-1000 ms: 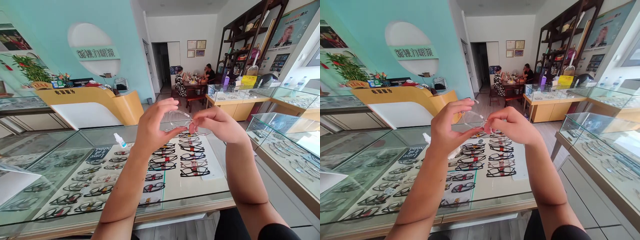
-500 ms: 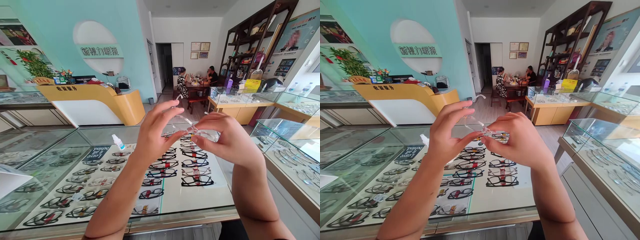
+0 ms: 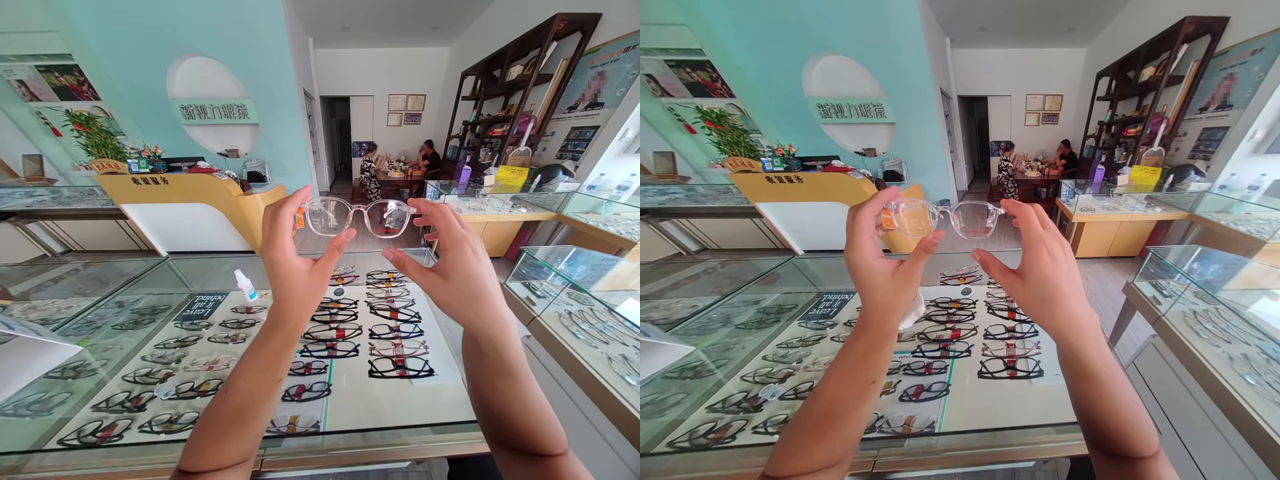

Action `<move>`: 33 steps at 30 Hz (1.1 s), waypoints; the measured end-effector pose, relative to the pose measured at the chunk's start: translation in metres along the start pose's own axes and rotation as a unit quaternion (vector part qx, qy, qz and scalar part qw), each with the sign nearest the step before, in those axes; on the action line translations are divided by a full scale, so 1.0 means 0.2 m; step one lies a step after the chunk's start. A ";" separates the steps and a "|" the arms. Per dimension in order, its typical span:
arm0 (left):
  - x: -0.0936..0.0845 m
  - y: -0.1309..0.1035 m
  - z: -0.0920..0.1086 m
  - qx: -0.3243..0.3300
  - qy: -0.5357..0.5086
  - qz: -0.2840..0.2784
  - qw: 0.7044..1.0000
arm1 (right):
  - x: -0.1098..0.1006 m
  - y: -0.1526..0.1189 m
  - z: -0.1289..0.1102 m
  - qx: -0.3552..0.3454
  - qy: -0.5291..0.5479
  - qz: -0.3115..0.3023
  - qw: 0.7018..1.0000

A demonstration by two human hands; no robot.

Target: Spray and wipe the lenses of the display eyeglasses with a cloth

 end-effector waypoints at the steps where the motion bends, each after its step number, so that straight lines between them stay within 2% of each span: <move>1: 0.00 0.00 0.00 -0.004 0.000 0.005 1.000 | 0.00 0.00 0.00 0.008 -0.004 0.004 1.000; 6: 0.03 -0.03 0.00 -0.021 -0.024 0.012 0.999 | -0.02 0.01 -0.02 0.013 -0.022 0.037 0.999; 12: 0.05 -0.05 -0.03 -0.031 -0.054 0.035 0.997 | 0.00 0.01 -0.02 0.015 -0.023 0.031 0.999; 23: 0.06 -0.06 0.04 0.025 -0.041 0.038 0.998 | -0.02 0.01 0.01 0.024 -0.047 0.033 0.998; 33: 0.07 -0.07 0.05 0.050 -0.014 0.049 0.997 | -0.01 0.01 0.02 0.059 -0.075 0.009 0.995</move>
Point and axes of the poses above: each hand's wrist, its own y-axis towards the middle knuckle, its own x-axis out of the palm, z = x × y, the point moved 6 cm from there along y, towards the middle knuckle, and after that the axes turned 5 degrees about -y, right-handed, at the moved point
